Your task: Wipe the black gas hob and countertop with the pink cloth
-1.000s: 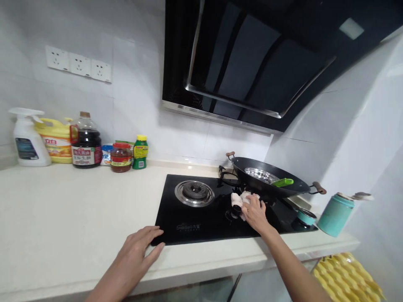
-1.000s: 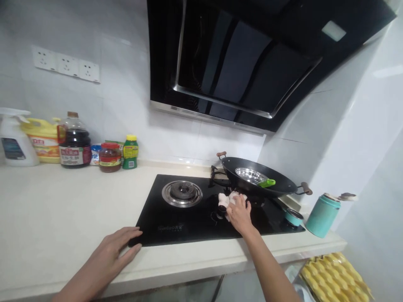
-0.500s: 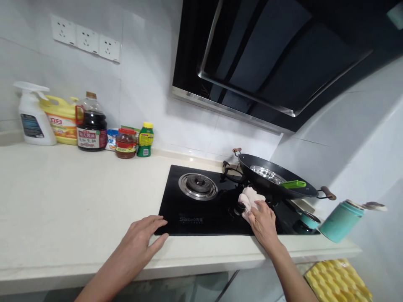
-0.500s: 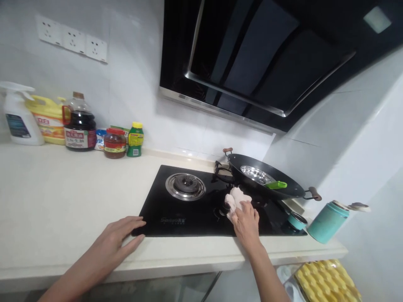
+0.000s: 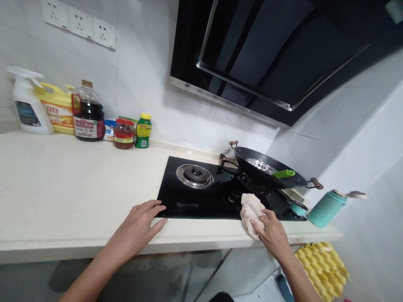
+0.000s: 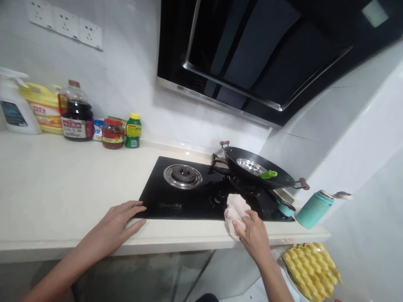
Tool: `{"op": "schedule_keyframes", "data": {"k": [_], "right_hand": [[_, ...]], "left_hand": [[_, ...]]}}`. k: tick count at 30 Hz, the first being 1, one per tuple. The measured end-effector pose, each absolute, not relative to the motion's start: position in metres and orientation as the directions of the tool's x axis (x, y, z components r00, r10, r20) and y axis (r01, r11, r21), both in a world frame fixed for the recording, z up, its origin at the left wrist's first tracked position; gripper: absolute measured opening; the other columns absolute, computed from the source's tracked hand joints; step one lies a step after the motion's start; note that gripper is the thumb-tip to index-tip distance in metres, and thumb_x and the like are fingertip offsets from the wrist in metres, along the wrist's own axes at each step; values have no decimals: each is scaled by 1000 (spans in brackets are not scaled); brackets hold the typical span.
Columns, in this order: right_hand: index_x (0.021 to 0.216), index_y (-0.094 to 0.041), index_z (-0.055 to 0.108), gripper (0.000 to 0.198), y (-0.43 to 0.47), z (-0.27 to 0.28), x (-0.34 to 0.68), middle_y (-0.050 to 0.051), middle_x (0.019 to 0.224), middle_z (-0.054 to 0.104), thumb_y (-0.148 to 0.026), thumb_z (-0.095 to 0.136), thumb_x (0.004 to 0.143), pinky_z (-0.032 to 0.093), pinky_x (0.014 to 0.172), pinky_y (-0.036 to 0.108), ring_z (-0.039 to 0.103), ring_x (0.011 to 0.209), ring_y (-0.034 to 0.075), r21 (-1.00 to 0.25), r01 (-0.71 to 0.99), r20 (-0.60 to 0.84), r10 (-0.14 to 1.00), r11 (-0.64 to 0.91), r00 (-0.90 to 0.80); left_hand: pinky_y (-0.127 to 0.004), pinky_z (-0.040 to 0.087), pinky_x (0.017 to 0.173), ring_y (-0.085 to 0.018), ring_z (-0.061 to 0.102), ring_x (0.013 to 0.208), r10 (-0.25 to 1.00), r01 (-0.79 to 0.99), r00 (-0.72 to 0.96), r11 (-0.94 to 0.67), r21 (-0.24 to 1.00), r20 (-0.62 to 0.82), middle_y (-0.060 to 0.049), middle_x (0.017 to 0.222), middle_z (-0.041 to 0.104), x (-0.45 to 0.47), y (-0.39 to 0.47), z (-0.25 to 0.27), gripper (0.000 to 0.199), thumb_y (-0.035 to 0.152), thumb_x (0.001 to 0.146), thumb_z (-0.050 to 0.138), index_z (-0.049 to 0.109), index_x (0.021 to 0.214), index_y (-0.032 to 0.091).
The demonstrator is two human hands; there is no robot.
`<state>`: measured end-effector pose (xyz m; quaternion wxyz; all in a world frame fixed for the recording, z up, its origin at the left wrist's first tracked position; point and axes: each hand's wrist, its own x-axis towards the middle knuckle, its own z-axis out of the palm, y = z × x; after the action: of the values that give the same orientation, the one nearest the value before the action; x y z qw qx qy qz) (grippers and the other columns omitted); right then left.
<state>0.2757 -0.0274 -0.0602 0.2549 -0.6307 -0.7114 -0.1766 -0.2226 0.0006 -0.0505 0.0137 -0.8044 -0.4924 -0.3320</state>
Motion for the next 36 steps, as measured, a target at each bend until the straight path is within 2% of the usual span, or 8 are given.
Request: {"op": "schedule_keyframes", "data": {"k": [3,5,8,10,18,23,31,36], "right_hand": [[93,-22,65,31,-25,-55,306,10,97,62,-50,52,89,50,82,36,62,98,26,-99,995,544,836,-16,68],[111,-20,62,39,-15,-48,324,11,105,63,-48,49,87,49,80,37,63,97,26,-116,986,537,828,-117,161],[130,-15,56,54,6,-33,341,16,125,60,-43,46,84,46,90,41,59,115,30,-75,972,479,847,-222,230],[129,-14,58,54,19,-25,341,18,127,60,-42,44,85,43,94,42,56,120,32,-44,967,439,865,-249,243],[118,-21,62,37,-3,-25,251,10,109,65,-42,43,93,41,88,35,60,98,26,43,992,421,902,-122,93],[120,-24,60,32,-26,-18,140,8,119,64,-33,45,93,39,89,33,57,98,24,1,969,447,867,246,-220],[115,-20,63,33,38,8,62,14,109,68,-34,38,99,33,96,49,59,101,30,200,978,328,936,66,-130],[113,-20,69,34,81,19,85,19,122,61,-38,45,96,35,94,49,51,116,35,224,974,353,934,-33,-49]], "left_hand": [[-46,46,104,-29,60,123,777,803,302,-520,292,553,-10,134,65,-222,0,-51,38,46,95,52,69,121,24],[-45,46,104,-29,60,123,778,802,301,-519,295,551,-10,134,65,-222,-1,-51,37,44,96,52,69,121,24],[-45,47,103,-29,60,122,781,803,295,-515,301,551,-9,133,65,-222,-1,-49,36,44,96,52,69,120,24],[-45,47,102,-29,61,122,781,801,291,-515,306,553,-9,132,65,-222,-1,-49,37,46,96,52,69,121,25],[-46,46,104,-30,60,123,793,801,282,-504,322,540,-9,133,65,-219,-3,-47,37,44,96,51,69,121,25],[-47,44,105,-31,59,124,786,807,295,-510,299,544,-11,134,63,-217,-7,-44,35,40,95,52,69,121,22],[-46,48,102,-32,60,122,812,795,311,-508,333,494,-10,133,64,-222,-8,-37,36,37,89,59,70,120,24],[-41,52,95,-28,66,111,852,774,432,-518,364,294,-5,120,69,-228,-1,-1,37,28,81,58,71,115,28]]}}
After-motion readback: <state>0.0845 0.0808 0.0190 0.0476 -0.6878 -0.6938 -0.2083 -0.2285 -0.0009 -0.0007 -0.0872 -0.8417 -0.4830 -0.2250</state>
